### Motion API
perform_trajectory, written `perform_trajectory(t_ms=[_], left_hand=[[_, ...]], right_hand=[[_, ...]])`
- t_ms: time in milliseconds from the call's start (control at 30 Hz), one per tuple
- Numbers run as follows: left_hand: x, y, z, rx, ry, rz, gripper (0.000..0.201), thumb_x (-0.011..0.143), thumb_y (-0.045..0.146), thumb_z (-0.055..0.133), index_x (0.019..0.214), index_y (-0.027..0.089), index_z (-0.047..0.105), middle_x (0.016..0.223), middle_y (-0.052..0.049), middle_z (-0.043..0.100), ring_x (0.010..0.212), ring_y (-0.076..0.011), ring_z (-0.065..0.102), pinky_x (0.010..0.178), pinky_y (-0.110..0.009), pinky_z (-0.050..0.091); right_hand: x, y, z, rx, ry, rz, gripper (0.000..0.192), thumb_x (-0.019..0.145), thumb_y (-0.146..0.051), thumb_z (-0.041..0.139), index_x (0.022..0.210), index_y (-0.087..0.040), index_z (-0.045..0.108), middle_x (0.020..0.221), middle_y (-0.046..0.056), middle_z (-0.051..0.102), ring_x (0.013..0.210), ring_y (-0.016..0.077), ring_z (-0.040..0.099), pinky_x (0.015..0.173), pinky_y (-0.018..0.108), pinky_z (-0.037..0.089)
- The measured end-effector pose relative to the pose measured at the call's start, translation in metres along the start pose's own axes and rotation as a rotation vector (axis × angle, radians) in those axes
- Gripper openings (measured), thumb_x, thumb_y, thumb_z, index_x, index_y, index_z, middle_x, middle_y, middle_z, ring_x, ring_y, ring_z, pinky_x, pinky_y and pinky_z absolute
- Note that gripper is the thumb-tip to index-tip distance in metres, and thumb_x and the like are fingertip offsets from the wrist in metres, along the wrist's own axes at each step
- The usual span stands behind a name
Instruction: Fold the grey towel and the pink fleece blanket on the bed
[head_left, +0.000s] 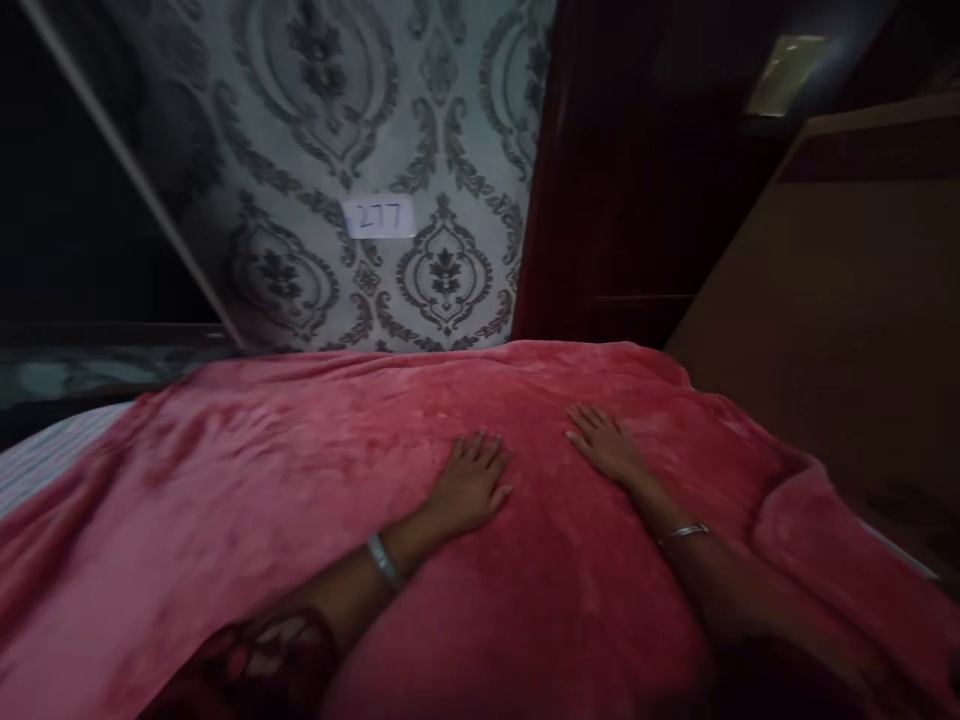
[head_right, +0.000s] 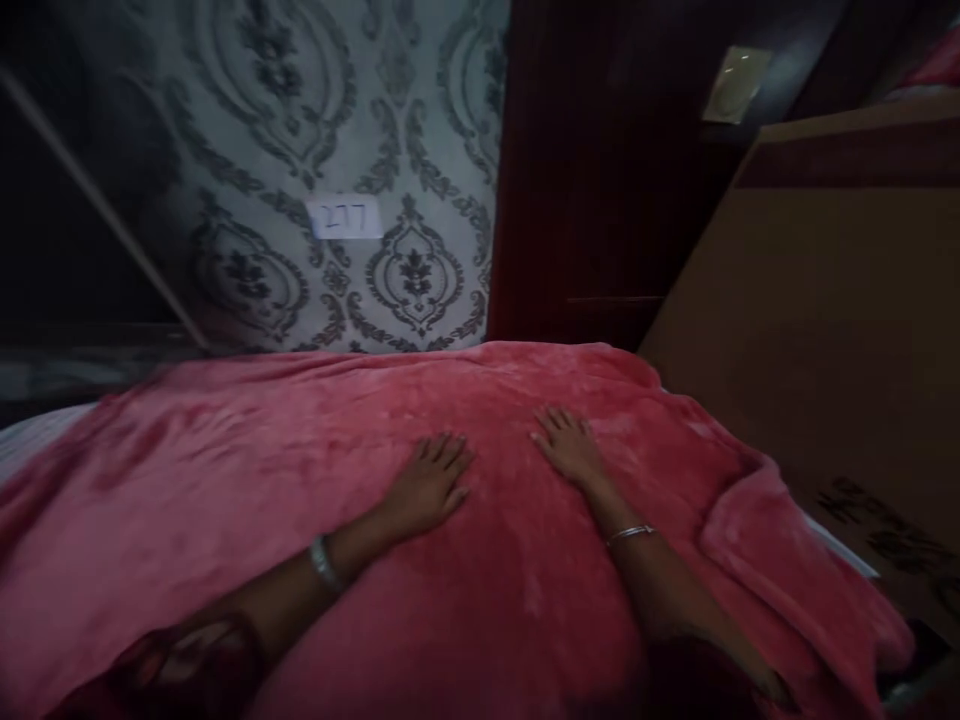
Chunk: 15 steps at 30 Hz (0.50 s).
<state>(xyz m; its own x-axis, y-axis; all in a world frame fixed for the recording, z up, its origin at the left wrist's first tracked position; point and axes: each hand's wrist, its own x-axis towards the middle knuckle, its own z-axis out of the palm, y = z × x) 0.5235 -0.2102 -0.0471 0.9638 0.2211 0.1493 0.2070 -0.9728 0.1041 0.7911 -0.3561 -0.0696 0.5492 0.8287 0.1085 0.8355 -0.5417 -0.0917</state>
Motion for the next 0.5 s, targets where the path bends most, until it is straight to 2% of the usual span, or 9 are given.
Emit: perform_trajectory(t_ms=[133,233,300,400,500], left_hand=[[-0.009,-0.009,-0.009,-0.078,-0.055,0.074,0.061,0.098,0.049,0.046,0.152,0.021,0.043,0.162,-0.014,0.037,0.150,-0.0347,0.031,0.121,-0.059,0.026],[-0.026,-0.033,-0.026,-0.123,-0.058,0.060,0.050,0.094,0.041,0.053,0.141,0.023,0.055,0.152,-0.013,0.051,0.139,-0.0307,0.046,0.116,-0.055,0.034],[-0.045,-0.059,-0.038,-0.141,-0.021,-0.025,0.040,0.092,0.035,0.056,0.129,0.023,0.063,0.140,-0.012,0.060,0.129,-0.0272,0.055,0.112,-0.048,0.040],[-0.082,-0.112,-0.055,-0.148,0.041,-0.153,0.029,0.088,0.026,0.057,0.113,0.019,0.070,0.123,-0.012,0.069,0.115,-0.0234,0.063,0.104,-0.038,0.048],[-0.122,-0.170,-0.069,-0.142,0.117,-0.292,0.020,0.085,0.020,0.056,0.097,0.016,0.073,0.107,-0.013,0.073,0.101,-0.0249,0.067,0.096,-0.038,0.051]], right_hand=[[0.006,0.003,0.004,0.014,0.017,0.075,0.055,0.100,-0.046,0.035,0.149,-0.026,0.049,0.158,0.011,0.041,0.143,0.0344,0.041,0.112,0.062,0.035],[0.010,-0.015,0.009,0.048,0.042,0.125,0.050,0.095,-0.041,0.042,0.137,-0.022,0.062,0.146,0.017,0.055,0.128,0.0379,0.055,0.101,0.061,0.045],[0.012,-0.041,0.013,0.146,0.047,0.013,0.045,0.091,-0.036,0.049,0.127,-0.019,0.069,0.136,0.018,0.063,0.120,0.0350,0.062,0.100,0.053,0.049],[0.014,-0.095,0.014,0.349,0.052,-0.190,0.044,0.086,-0.032,0.054,0.123,-0.018,0.071,0.128,0.015,0.068,0.113,0.0301,0.066,0.099,0.043,0.051],[0.020,-0.149,0.011,0.503,0.080,-0.254,0.043,0.082,-0.030,0.058,0.121,-0.020,0.072,0.122,0.011,0.072,0.107,0.0281,0.069,0.094,0.039,0.053]])
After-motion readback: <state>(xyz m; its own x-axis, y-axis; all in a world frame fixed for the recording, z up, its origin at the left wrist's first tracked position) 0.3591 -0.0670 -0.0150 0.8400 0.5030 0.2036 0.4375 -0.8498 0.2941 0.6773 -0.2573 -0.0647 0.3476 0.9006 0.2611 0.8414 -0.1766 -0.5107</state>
